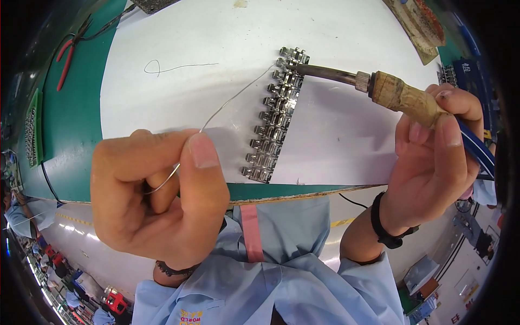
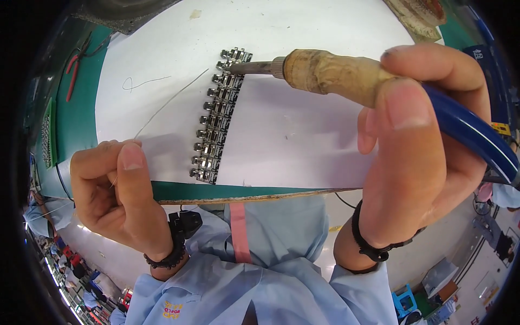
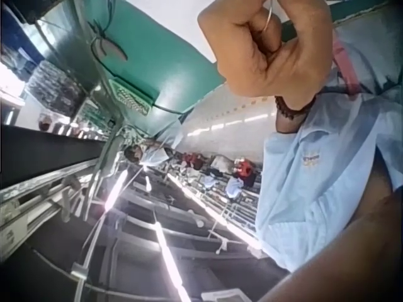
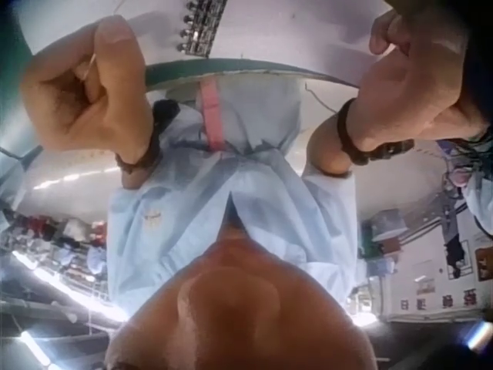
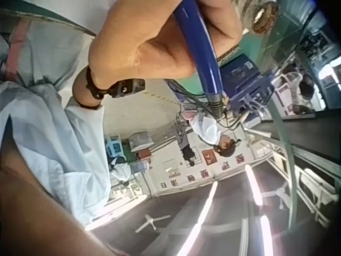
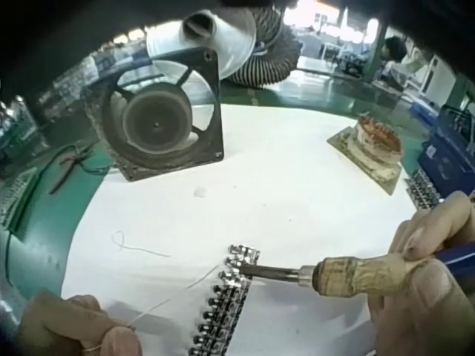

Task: Soldering components or wires onto a terminal block at a factory workbench.

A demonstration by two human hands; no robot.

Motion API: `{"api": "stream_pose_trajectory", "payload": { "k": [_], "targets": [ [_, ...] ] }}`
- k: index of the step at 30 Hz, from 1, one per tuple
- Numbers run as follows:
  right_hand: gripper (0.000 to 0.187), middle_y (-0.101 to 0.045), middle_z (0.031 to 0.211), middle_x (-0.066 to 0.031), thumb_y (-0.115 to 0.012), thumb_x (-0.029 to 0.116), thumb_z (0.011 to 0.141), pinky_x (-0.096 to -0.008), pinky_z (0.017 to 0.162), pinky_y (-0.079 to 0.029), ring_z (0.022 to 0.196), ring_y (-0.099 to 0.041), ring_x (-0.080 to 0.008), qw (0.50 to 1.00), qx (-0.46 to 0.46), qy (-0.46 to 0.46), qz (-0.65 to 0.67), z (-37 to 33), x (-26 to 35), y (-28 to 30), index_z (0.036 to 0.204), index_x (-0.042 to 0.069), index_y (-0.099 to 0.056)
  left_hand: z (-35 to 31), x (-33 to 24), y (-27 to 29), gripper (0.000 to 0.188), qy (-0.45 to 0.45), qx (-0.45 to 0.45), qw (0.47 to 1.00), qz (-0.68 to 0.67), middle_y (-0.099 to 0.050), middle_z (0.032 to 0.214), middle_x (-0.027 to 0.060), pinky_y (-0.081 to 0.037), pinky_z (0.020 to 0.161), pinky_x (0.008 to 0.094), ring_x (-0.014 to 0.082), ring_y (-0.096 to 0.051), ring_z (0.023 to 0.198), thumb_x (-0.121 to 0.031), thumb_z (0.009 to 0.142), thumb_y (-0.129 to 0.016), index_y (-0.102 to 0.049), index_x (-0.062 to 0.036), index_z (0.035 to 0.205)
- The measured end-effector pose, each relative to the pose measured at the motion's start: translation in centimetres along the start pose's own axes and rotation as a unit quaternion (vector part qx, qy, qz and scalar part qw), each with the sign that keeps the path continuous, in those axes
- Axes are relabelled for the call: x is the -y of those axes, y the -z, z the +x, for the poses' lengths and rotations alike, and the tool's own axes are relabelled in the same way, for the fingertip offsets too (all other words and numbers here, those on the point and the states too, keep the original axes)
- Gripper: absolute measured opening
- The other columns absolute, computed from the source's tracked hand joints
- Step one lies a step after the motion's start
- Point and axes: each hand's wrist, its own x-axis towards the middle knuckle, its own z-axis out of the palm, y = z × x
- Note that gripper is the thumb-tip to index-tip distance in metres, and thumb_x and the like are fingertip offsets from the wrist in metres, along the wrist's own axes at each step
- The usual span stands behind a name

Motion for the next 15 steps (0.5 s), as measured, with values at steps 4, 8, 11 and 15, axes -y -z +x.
{"api": "stream_pose_trajectory", "payload": {
  "k": [4,8,11,15],
  "targets": [
    [0.025,-0.052,0.090,-0.0175,-0.045,0.012,0.089,-0.0223,0.053,-0.042,0.056,-0.041,-0.0099,0.996,-0.035,0.074,-0.027,-0.5,-0.3,0.1,0.106,-0.007,-0.049,0.0,-0.1,0.1,0.014,-0.003,0.006,1.000,-0.004,-0.047,0.064,-0.0024,-0.022,0.054,0.0201,0.0034,-0.030,0.058,-0.006,0.080,-0.068,-0.055,-0.0019,0.075],
    [0.020,-0.053,0.081,-0.0159,-0.045,0.014,0.090,-0.0228,0.052,-0.043,0.048,-0.038,-0.0087,0.969,-0.081,0.202,-0.121,-1.2,-0.4,0.0,0.100,-0.004,-0.050,0.0,-0.1,0.1,0.015,-0.007,0.016,1.000,-0.009,-0.046,0.064,-0.0021,-0.022,0.054,0.0205,0.0037,-0.030,0.057,-0.005,0.080,-0.067,-0.053,-0.0016,0.074],
    [0.019,-0.053,0.079,-0.0153,-0.045,0.014,0.090,-0.0230,0.052,-0.043,0.046,-0.038,-0.0085,0.958,-0.090,0.231,-0.145,-1.5,-0.1,-0.5,0.098,-0.003,-0.050,0.1,-0.1,0.2,0.015,-0.016,0.035,0.999,-0.007,-0.046,0.065,-0.0019,-0.022,0.054,0.0206,0.0040,-0.030,0.057,-0.004,0.079,-0.066,-0.053,-0.0013,0.074],
    [0.020,-0.052,0.078,-0.0147,-0.045,0.015,0.090,-0.0233,0.052,-0.042,0.046,-0.038,-0.0089,0.960,-0.079,0.227,-0.143,-1.4,0.0,-0.9,0.098,-0.003,-0.050,0.3,0.0,0.1,0.014,-0.037,0.057,0.998,0.003,-0.045,0.065,-0.0017,-0.022,0.053,0.0208,0.0045,-0.030,0.057,-0.002,0.079,-0.066,-0.053,-0.0009,0.074]
  ]
}}
